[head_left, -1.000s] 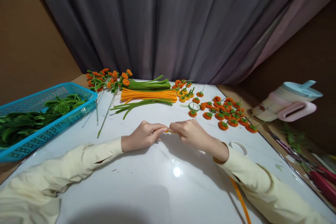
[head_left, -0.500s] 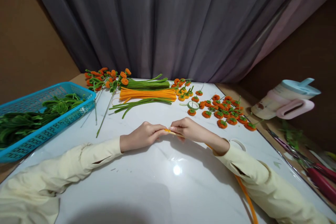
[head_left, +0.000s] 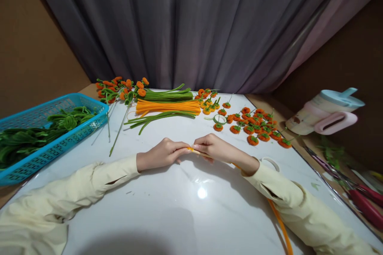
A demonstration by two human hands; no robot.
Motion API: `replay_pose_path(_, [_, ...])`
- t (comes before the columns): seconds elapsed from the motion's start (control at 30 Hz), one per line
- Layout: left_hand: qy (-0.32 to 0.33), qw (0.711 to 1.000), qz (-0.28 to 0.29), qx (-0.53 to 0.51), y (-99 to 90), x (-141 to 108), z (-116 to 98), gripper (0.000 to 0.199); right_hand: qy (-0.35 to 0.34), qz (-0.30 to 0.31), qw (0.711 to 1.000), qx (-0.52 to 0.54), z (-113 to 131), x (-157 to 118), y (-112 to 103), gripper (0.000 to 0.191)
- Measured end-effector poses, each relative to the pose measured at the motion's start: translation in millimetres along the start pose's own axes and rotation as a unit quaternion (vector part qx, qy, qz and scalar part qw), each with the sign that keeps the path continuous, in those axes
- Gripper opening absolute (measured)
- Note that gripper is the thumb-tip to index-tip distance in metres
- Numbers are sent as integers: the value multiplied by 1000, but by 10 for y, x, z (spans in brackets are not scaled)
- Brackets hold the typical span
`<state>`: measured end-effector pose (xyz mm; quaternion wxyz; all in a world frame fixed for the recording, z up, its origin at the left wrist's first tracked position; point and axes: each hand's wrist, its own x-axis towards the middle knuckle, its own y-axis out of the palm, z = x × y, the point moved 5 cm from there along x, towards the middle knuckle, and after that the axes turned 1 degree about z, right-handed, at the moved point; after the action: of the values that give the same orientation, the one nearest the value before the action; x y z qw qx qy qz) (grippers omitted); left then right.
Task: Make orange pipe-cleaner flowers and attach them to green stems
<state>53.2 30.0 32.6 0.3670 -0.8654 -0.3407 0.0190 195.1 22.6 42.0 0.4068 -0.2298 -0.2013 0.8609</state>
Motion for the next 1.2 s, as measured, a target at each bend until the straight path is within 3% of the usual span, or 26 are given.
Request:
replay_pose_path(0.17, [-88,987,20,-136,4,19,42,36,-13,-87,994,-67,37,26,-72,29])
replay_pose_path(0.33, [-171,925,19,-339,85,43,79,46,-58,-138,981,-122,42,33,-87,28])
replay_pose_path(0.43, [-190,905,35,-378,146,44,98,46,-61,-153,979,-122,34,21,-90,28])
replay_pose_path(0.73, [-133,930,37,-341,171,46,42,40,-53,-155,982,-95,90,3,-65,32])
replay_pose_path(0.97, [-106,977,11,-187,136,4,50,29,-45,-120,990,-60,114,-8,-16,31])
replay_pose_path(1.2, [5,999,14,-46,114,-32,-12,26,-37,-55,997,-26,98,-13,32,32])
